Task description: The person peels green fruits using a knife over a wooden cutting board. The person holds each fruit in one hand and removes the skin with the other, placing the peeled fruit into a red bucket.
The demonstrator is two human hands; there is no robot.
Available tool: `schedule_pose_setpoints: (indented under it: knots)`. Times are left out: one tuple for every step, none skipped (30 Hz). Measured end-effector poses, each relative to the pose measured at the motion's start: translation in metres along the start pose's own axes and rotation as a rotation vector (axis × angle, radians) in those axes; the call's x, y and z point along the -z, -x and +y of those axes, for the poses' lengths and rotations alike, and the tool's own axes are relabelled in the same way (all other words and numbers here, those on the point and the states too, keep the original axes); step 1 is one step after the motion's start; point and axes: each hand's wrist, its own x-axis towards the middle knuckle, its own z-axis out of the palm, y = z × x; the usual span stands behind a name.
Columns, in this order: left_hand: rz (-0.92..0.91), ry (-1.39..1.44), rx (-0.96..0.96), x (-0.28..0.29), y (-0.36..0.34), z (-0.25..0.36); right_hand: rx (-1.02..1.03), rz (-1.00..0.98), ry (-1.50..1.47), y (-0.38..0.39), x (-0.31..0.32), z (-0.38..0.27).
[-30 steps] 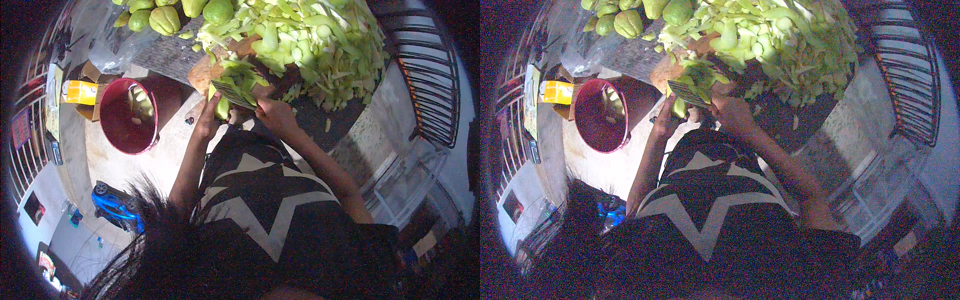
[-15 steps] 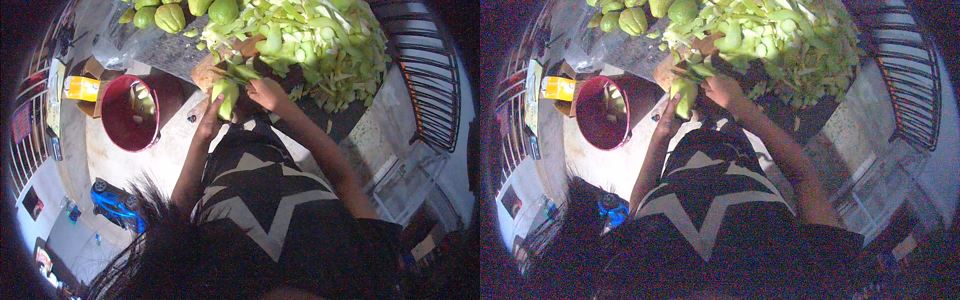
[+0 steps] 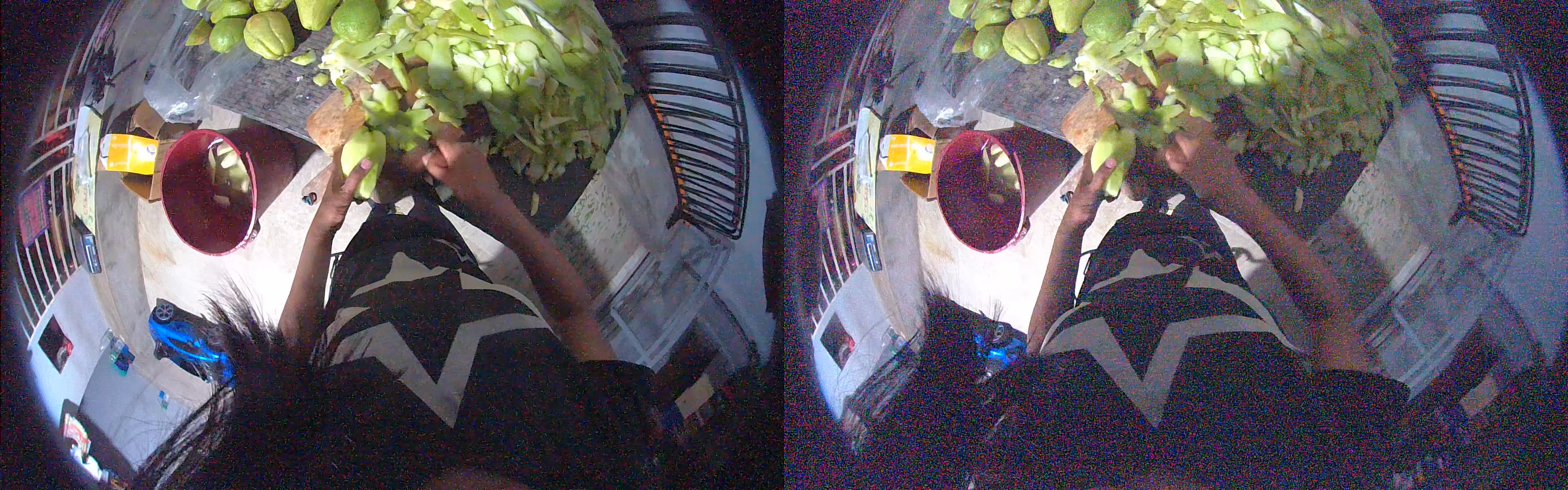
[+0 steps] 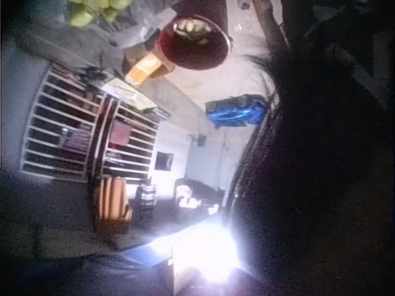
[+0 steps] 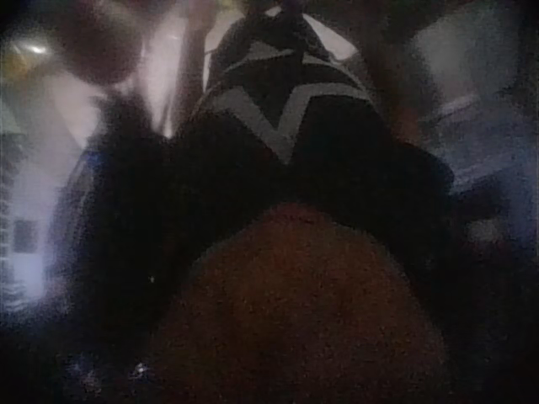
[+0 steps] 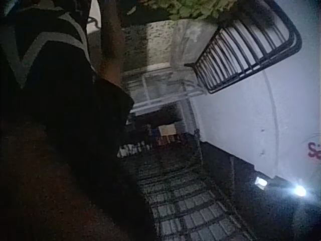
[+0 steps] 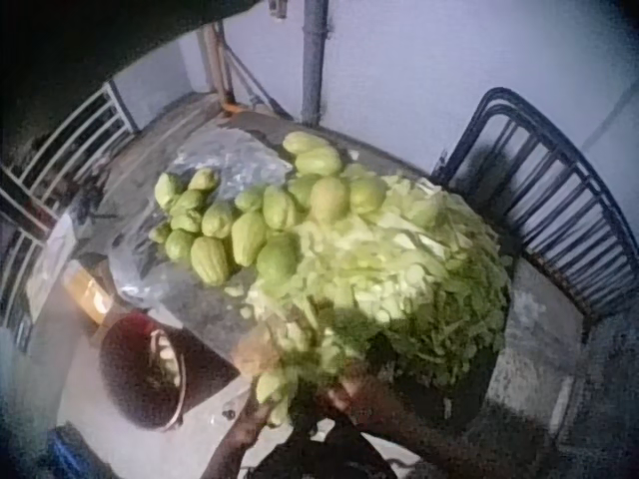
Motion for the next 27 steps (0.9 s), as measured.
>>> schedule_pose_setpoints:
  knots:
    - [0.015, -0.093, -0.032, -0.001, 0.000, 0.003, -0.073, -0.134, 0.032, 0.005, 0.002, -0.010]
    - [0.019, -0.097, -0.045, 0.000, -0.004, -0.002, -0.060, -0.132, 0.005, 0.011, 0.001, -0.014]
    - [0.034, -0.108, -0.075, -0.002, -0.003, -0.004, -0.047, -0.131, -0.021, 0.016, -0.001, -0.017]
    - [0.049, -0.119, -0.104, -0.008, 0.000, -0.003, -0.034, -0.130, -0.049, 0.020, -0.003, -0.020]
    - [0.065, -0.131, -0.133, -0.011, 0.002, -0.002, -0.040, -0.121, -0.022, 0.024, -0.007, -0.020]
    - [0.063, -0.092, -0.149, -0.009, 0.000, -0.010, -0.047, -0.111, 0.006, 0.027, -0.012, -0.020]
    - [0.060, -0.098, -0.188, -0.010, 0.000, -0.015, -0.053, -0.102, 0.035, 0.030, -0.016, -0.019]
    - [0.057, -0.104, -0.226, -0.011, 0.001, -0.019, -0.032, -0.101, 0.034, 0.031, -0.018, -0.017]
    - [0.054, -0.109, -0.264, -0.011, 0.003, -0.023, -0.011, -0.101, 0.033, 0.033, -0.019, -0.016]
    - [0.021, -0.090, -0.222, -0.017, 0.007, -0.012, 0.010, -0.100, 0.032, 0.034, -0.020, -0.013]
    - [0.026, -0.096, -0.257, -0.018, 0.006, -0.015, 0.012, -0.076, 0.036, 0.035, -0.023, -0.010]
    - [0.031, -0.101, -0.292, -0.019, 0.004, -0.021, 0.013, -0.053, 0.040, 0.035, -0.027, -0.006]
    - [0.037, -0.105, -0.327, -0.021, 0.004, -0.021, 0.017, -0.030, 0.045, 0.035, -0.028, -0.004]
    - [0.036, -0.089, -0.307, -0.022, 0.003, -0.021, 0.016, -0.034, 0.044, 0.035, -0.028, -0.003]
    - [0.035, -0.072, -0.286, -0.022, 0.002, -0.021, 0.015, -0.037, 0.043, 0.034, -0.027, -0.002]
    - [0.035, -0.058, -0.265, -0.022, 0.002, -0.019, 0.014, -0.040, 0.040, 0.033, -0.026, -0.003]
    - [0.036, -0.054, -0.274, -0.021, 0.000, -0.022, 0.001, -0.063, 0.050, 0.033, -0.025, -0.005]
    - [0.037, -0.050, -0.283, -0.020, -0.002, -0.028, -0.012, -0.086, 0.060, 0.033, -0.022, -0.009]
    - [0.039, -0.043, -0.293, -0.021, -0.003, -0.028, -0.025, -0.110, 0.073, 0.033, -0.019, -0.010]
    - [0.040, -0.012, -0.280, -0.022, -0.003, -0.028, -0.018, -0.112, 0.065, 0.033, -0.019, -0.010]
    - [0.042, 0.018, -0.266, -0.023, -0.002, -0.028, -0.010, -0.114, 0.057, 0.034, -0.019, -0.010]
    - [0.043, 0.048, -0.253, -0.023, -0.001, -0.026, -0.003, -0.114, 0.048, 0.034, -0.019, -0.010]
    - [0.048, -0.001, -0.265, -0.021, -0.002, -0.030, 0.003, -0.113, 0.059, 0.032, -0.019, -0.010]
    - [0.054, -0.050, -0.276, -0.018, -0.004, -0.035, 0.009, -0.112, 0.070, 0.030, -0.018, -0.012]
    - [0.055, -0.098, -0.288, -0.016, -0.006, -0.037, 0.012, -0.110, 0.082, 0.028, -0.018, -0.012]
    - [0.001, 0.000, -0.238, -0.015, -0.008, -0.040, 0.011, -0.096, 0.059, 0.024, -0.020, -0.010]
    - [-0.053, 0.098, -0.188, -0.015, -0.010, -0.042, 0.010, -0.082, 0.035, 0.018, -0.024, -0.006]
